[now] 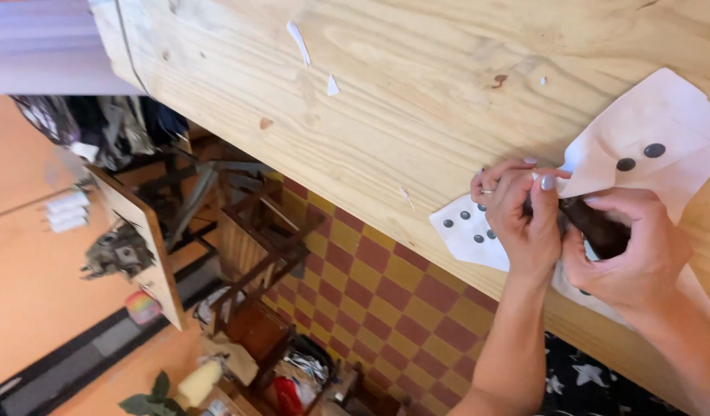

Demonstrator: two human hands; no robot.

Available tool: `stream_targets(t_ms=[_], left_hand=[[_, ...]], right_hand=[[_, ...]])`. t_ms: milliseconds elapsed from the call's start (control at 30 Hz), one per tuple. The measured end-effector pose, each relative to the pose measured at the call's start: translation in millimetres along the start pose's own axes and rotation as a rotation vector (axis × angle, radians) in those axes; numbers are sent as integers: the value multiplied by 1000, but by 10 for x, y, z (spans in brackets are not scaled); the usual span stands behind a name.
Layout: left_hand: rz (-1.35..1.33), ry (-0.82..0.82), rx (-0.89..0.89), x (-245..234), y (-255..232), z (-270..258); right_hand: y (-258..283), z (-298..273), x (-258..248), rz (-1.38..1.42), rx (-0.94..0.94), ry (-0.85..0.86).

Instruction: Attaching plastic snaps to a fabric garment using an awl and a manual snap press machine.

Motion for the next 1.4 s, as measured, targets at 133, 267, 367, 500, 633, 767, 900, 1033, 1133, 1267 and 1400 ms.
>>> stream_targets(t_ms=[133, 267, 367, 500, 633, 767, 900, 1033, 1133, 1267, 1400], left_hand=[[-32, -155, 55, -34, 30, -51], [-16, -143, 35, -38, 45, -58], [-104, -190, 8, -81, 43, -34], [-137, -223, -46, -104, 76, -34], [-157, -237, -78, -116, 51, -10], [-179, -238, -100, -97, 93, -20], [-157, -233, -65, -70, 97, -37], [-239, -265, -94, -62, 162, -58], [-275, -297, -83, -65, 161, -61], [-239, -292, -89, -89, 139, -35], [-214, -213, -119, -52, 146, -43]], right_hand=[[200, 144, -85, 129, -243, 28], [83, 13, -73, 79, -223, 86], [50, 31, -11, 70, -181, 130], [99, 145, 60, 124, -37, 267], [324, 346, 87, 239, -44, 310], [276, 349, 99, 187, 3, 350], [337, 480, 124, 284, 178, 423], [145, 394, 231, 295, 296, 466], [94, 338, 216, 227, 367, 499], [32, 338, 141, 58, 609, 687], [69, 278, -159, 194, 413, 676]])
Point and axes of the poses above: each hand's wrist, its own z-axis towards the middle knuckle, its own x-axis out of the palm, y = z × x, the point moved 7 cm from there along z, towards the middle knuckle, and after that the axes turned 12 degrees about z, right-handed, at the moved point
